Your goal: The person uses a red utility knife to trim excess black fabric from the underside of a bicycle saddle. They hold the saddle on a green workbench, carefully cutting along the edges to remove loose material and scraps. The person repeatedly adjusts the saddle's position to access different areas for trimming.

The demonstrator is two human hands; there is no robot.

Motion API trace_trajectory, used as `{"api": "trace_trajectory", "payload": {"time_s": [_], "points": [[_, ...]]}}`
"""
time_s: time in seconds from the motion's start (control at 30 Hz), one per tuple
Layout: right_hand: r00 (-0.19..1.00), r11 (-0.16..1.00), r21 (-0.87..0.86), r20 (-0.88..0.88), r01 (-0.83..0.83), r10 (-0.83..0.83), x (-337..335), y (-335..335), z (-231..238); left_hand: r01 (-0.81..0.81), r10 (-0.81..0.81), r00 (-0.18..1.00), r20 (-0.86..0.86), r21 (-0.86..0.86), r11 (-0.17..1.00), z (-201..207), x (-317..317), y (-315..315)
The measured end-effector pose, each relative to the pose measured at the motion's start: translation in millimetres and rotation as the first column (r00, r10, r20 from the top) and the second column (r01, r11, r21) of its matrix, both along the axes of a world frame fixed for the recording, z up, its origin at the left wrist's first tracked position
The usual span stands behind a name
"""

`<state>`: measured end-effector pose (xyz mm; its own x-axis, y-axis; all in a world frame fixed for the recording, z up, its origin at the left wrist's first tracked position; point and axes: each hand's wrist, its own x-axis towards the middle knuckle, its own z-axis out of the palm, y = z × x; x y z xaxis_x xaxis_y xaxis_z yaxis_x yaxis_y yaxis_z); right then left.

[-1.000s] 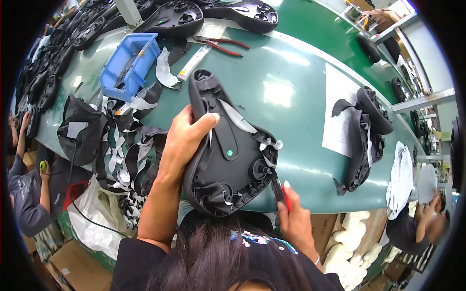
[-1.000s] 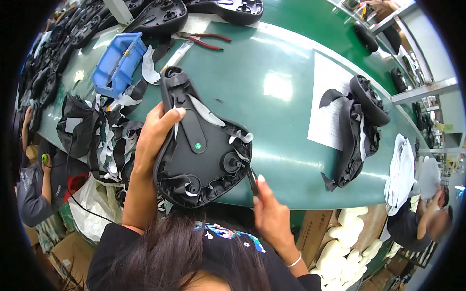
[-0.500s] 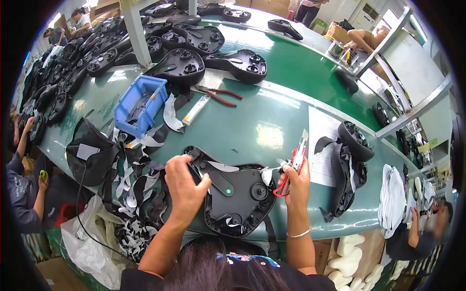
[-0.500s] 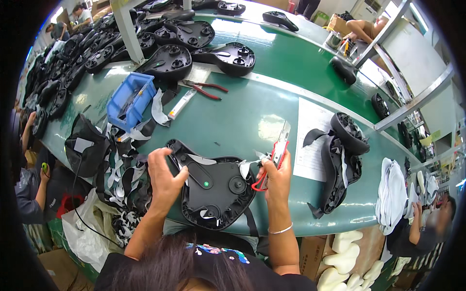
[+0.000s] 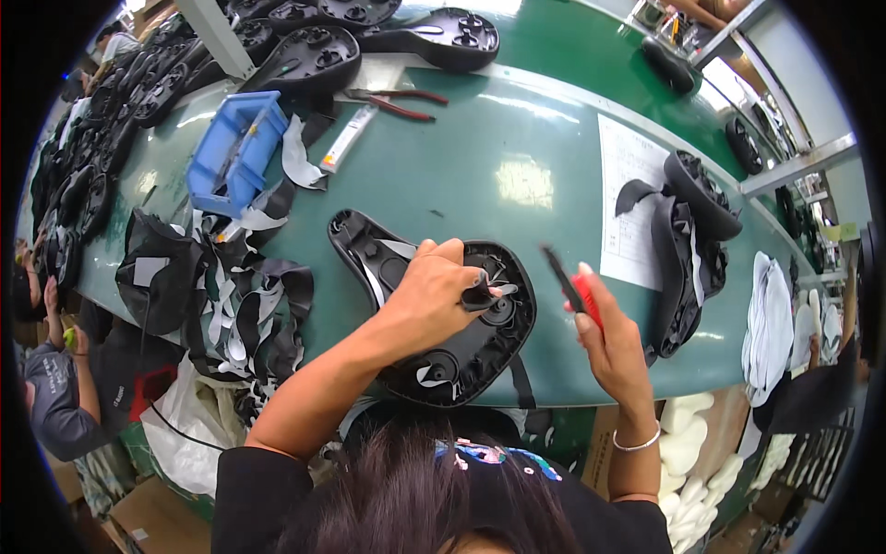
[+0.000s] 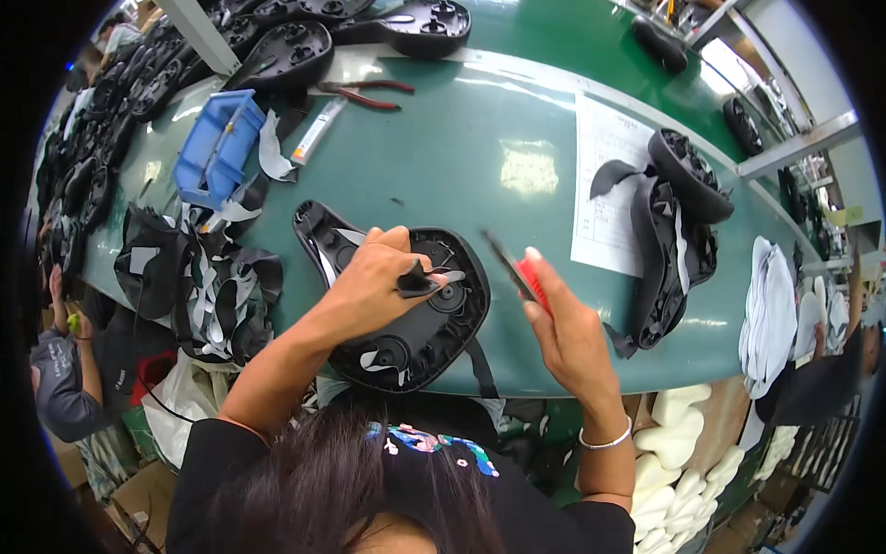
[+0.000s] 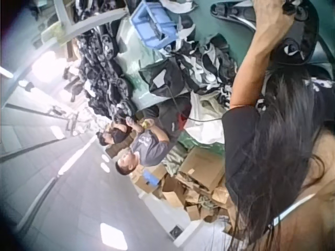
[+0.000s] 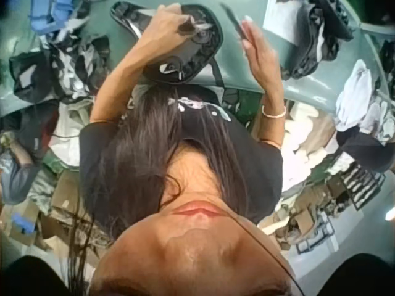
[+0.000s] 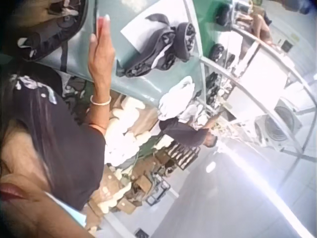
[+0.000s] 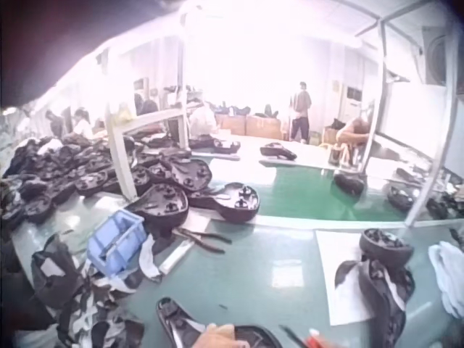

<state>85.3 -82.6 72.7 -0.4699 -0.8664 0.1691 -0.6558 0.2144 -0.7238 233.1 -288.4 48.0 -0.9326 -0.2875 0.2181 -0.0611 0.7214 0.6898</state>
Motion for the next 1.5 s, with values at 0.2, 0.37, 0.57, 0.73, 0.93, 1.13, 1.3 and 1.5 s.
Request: {"api": "trace_trajectory", "payload": {"time_s": [0.2, 0.37, 0.57, 0.73, 0.93, 1.13, 1.3, 1.5], "points": [[0.852, 0.956, 0.249, -0.456, -0.157, 0.259, -2.0, -19.5, 11.7, 0.042, -0.042, 0.999, 0.005, 0.066, 0.997, 7.6, 0.1, -2.5], [0.878, 0.928, 0.371, -0.427, -0.048, 0.216, 21.9, 10.9, 5.5, -0.301, 0.222, 0.952, 0.211, 0.780, 0.549, 22.8, 3.5, -5.7], [0.964, 0.864, 0.471, -0.259, 0.181, -0.061, 79.7, 18.3, 9.0, 0.084, 0.261, 0.943, -0.208, 0.905, 0.416, 18.3, 2.8, -10.6], [0.948, 0.894, 0.421, -0.319, 0.153, -0.013, 47.5, -6.1, 12.0, -0.178, 0.156, 0.979, -0.134, -0.169, 0.969, 22.7, -13.0, -11.3], [0.956, 0.992, 0.109, -0.292, 0.058, -0.024, 33.4, -8.5, 2.2, -0.151, 0.146, 0.988, -0.049, -0.127, 0.980, 4.2, -25.0, -16.9], [0.847, 0.927, 0.352, -0.525, 0.133, 0.078, 40.0, -25.2, -2.3, -0.108, 0.156, 0.986, -0.057, 0.495, 0.862, 11.0, -31.4, -24.2], [0.883, 0.895, 0.407, -0.467, 0.183, 0.032, 68.3, -12.7, 5.7, 0.159, 0.115, 0.972, -0.204, 0.936, 0.313, 22.4, -21.1, -20.9], [0.895, 0.876, 0.445, -0.445, 0.188, 0.034, 85.2, -13.6, 16.8, 0.580, 0.359, 0.754, -0.549, 0.814, 0.028, 5.5, -21.3, -36.5]]}}
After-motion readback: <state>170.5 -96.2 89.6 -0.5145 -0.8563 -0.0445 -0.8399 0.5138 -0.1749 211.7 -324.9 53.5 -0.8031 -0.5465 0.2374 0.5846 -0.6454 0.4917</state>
